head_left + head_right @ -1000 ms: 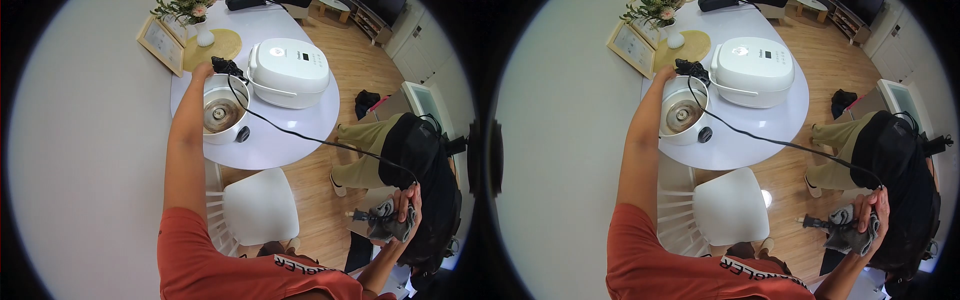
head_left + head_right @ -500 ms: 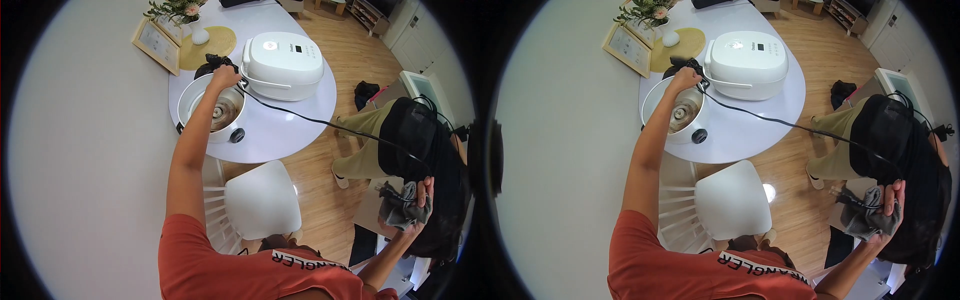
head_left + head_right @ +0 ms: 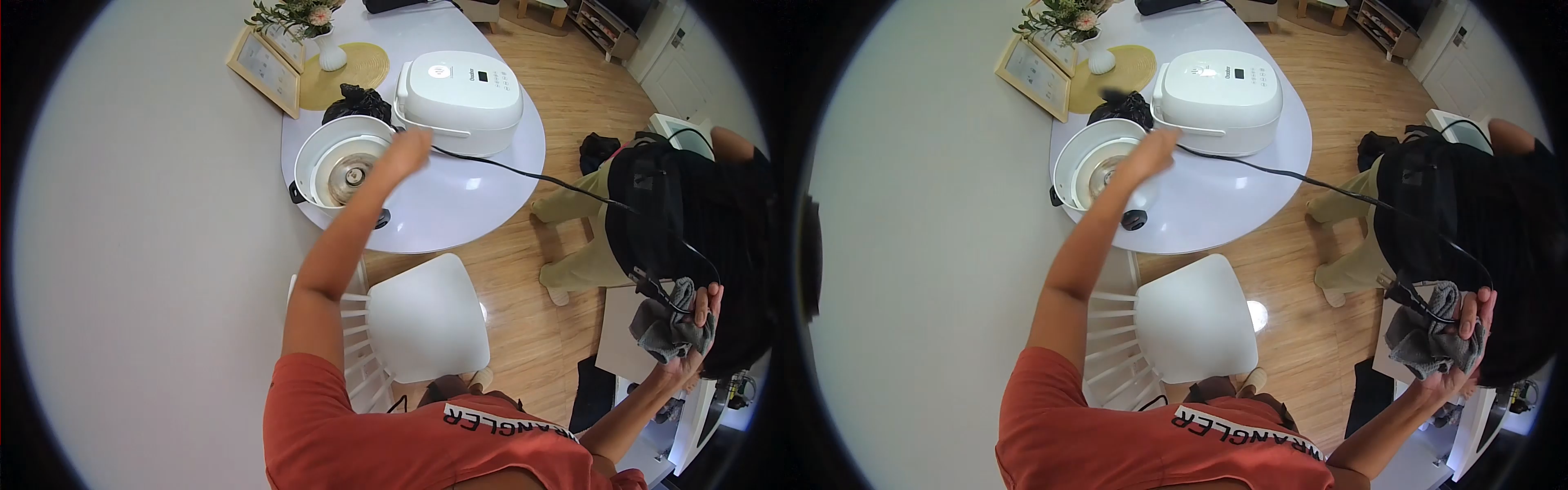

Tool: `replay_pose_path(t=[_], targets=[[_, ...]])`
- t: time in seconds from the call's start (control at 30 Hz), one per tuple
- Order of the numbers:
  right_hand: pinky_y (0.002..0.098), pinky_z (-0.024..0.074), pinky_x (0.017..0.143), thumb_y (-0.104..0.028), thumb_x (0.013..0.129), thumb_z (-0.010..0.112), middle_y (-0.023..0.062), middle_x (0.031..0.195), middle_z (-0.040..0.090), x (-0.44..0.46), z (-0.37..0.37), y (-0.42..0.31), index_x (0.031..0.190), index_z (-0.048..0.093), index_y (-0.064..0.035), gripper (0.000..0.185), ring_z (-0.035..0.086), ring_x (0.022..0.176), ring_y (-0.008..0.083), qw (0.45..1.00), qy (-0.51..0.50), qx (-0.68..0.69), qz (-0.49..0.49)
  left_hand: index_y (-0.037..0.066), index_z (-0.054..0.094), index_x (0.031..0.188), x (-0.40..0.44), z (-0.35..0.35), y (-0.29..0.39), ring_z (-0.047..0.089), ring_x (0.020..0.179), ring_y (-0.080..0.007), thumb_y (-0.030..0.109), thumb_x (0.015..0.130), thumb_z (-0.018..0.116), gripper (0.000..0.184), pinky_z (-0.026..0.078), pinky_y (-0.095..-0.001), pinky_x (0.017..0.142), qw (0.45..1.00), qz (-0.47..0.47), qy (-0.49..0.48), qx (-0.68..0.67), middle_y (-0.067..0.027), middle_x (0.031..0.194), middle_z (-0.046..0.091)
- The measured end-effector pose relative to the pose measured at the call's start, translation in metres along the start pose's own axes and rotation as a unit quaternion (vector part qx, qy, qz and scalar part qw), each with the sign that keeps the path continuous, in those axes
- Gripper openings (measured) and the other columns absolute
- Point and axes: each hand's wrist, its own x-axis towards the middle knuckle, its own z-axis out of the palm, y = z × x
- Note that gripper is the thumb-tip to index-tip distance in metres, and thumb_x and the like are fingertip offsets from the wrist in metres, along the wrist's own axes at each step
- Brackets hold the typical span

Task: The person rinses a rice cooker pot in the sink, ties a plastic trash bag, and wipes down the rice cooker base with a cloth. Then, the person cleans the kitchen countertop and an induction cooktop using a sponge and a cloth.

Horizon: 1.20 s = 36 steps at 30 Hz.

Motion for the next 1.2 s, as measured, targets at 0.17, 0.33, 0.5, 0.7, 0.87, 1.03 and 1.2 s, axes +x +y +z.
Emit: replay_pose_path(t=[0.17,0.33,0.5,0.7,0.87,1.03,1.2], targets=[[0.0194,0.0388,0.051,-0.019,0.097,0.032,0.0003,0.056,0.035,-0.001,0.017,0.01,0.094,0.049,-0.0016,0.025,0.035,0.049,0.0085,0.999,-0.004,-0.041,-0.011,-0.005,0.05,0.083,-0.004,0.028,0.056,0.056,0.074,-0.0404,-0.001,0.073,0.05,0.011,0.047,-0.0442,0.069,0.995,-0.068,0.072,-0.01,-0.0265,0.082,0.051],[0.0203,0.0316,0.047,-0.018,0.096,0.035,-0.0006,0.052,0.033,-0.013,0.039,0.025,0.089,0.045,-0.0062,0.017,0.031,0.049,0.0082,0.996,0.008,-0.089,-0.027,-0.006,0.05,0.081,0.008,0.07,0.048,0.057,0.072,-0.0388,0.0,0.076,0.047,0.009,0.049,-0.0434,0.064,0.987,-0.07,0.148,0.001,-0.0268,0.082,0.051],[0.0202,0.0238,0.044,-0.019,0.093,0.04,-0.0013,0.05,0.032,-0.023,0.04,0.028,0.089,0.047,-0.0032,0.018,0.027,0.048,0.008,0.988,0.026,-0.151,-0.034,-0.005,0.053,0.077,-0.031,0.09,0.061,0.056,0.077,-0.0363,0.003,0.077,0.049,0.009,0.048,-0.0434,0.063,0.994,-0.079,0.072,-0.01,-0.0247,0.085,0.053],[0.0204,0.0251,0.045,-0.017,0.091,0.046,0.0021,0.054,0.042,-0.023,0.039,0.012,0.083,0.054,0.0017,0.022,0.034,0.046,0.0068,0.903,0.054,-0.419,-0.077,0.003,0.059,0.082,-0.137,0.054,0.096,0.049,0.083,-0.0328,0.006,0.075,0.058,0.008,0.044,-0.0399,0.071,0.973,-0.124,0.147,-0.13,-0.0116,0.087,0.055],[0.0183,0.0355,0.054,-0.011,0.09,0.048,0.0057,0.075,0.059,0.017,0.106,0.043,0.094,0.059,0.0051,0.02,0.047,0.057,0.0062,0.734,-0.139,-0.619,-0.243,0.005,0.057,0.083,-0.194,0.041,0.102,0.049,0.079,-0.0257,0.005,0.072,0.064,0.013,0.04,-0.033,0.071,0.955,-0.133,0.166,-0.209,-0.0082,0.086,0.055],[0.0239,0.0426,0.054,-0.019,0.088,0.05,0.005,0.075,0.064,0.08,0.188,0.143,0.096,0.062,-0.0033,0.021,0.056,0.059,0.0116,0.715,-0.314,-0.554,-0.289,0.007,0.055,0.085,-0.239,0.043,0.092,0.047,0.071,-0.0113,0.01,0.077,0.065,0.013,0.04,-0.0238,0.062,0.795,-0.264,0.162,-0.521,-0.0014,0.087,0.057],[0.0305,0.0447,0.053,-0.037,0.088,0.048,0.0066,0.067,0.062,0.141,0.257,0.274,0.091,0.064,-0.0128,0.029,0.058,0.058,0.0211,0.549,-0.34,-0.71,-0.281,0.011,0.052,0.09,-0.268,0.04,0.047,0.047,0.071,-0.0057,0.019,0.088,0.054,0.008,0.039,-0.0208,0.065,0.533,-0.3,0.355,-0.707,-0.0027,0.088,0.058]])
